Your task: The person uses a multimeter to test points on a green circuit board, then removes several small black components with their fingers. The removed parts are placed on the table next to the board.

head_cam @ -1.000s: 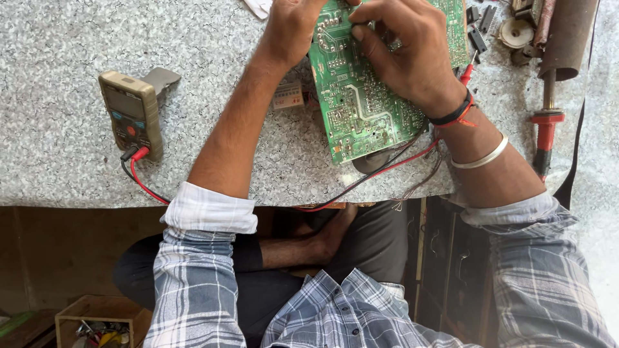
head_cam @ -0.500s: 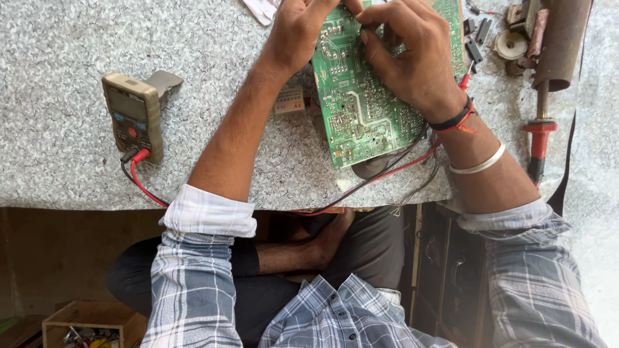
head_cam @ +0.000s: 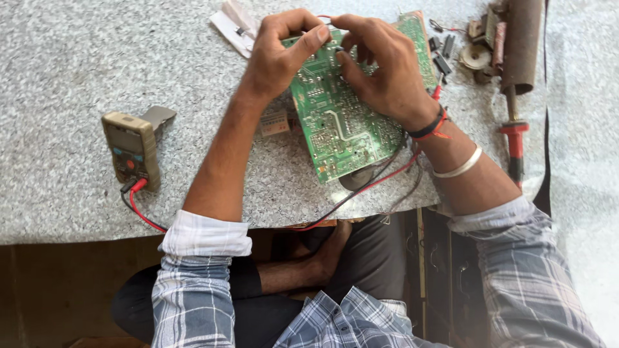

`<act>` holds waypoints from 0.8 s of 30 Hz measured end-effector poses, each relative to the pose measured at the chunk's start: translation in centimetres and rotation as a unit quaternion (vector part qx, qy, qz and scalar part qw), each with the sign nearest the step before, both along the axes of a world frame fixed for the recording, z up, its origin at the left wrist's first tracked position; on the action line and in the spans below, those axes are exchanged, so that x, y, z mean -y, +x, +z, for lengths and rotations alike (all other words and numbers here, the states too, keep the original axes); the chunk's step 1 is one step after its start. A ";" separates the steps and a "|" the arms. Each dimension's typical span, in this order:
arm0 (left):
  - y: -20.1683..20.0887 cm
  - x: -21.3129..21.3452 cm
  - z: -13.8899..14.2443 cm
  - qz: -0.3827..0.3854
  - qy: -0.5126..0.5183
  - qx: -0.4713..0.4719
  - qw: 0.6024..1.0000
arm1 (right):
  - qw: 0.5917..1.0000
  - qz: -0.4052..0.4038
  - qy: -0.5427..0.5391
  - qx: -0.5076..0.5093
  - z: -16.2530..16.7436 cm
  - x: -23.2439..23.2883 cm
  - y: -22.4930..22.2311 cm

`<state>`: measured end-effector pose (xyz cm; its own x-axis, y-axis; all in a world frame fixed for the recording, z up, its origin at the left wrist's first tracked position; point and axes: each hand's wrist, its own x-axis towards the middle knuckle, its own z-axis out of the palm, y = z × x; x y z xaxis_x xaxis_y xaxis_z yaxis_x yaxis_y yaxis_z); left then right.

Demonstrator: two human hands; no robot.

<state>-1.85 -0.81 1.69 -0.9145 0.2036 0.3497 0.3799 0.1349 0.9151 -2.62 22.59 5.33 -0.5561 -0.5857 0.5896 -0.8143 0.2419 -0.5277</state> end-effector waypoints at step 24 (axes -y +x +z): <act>1.6 -1.1 3.1 0.092 -0.156 -0.181 0.967 | 0.997 0.047 -0.024 -0.061 0.8 -0.9 0.2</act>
<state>-0.28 0.29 4.80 -0.7747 0.1969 0.6009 0.6109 0.4785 0.6308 -2.44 23.44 6.08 -0.4227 -0.6017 0.6777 -0.8907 0.1379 -0.4332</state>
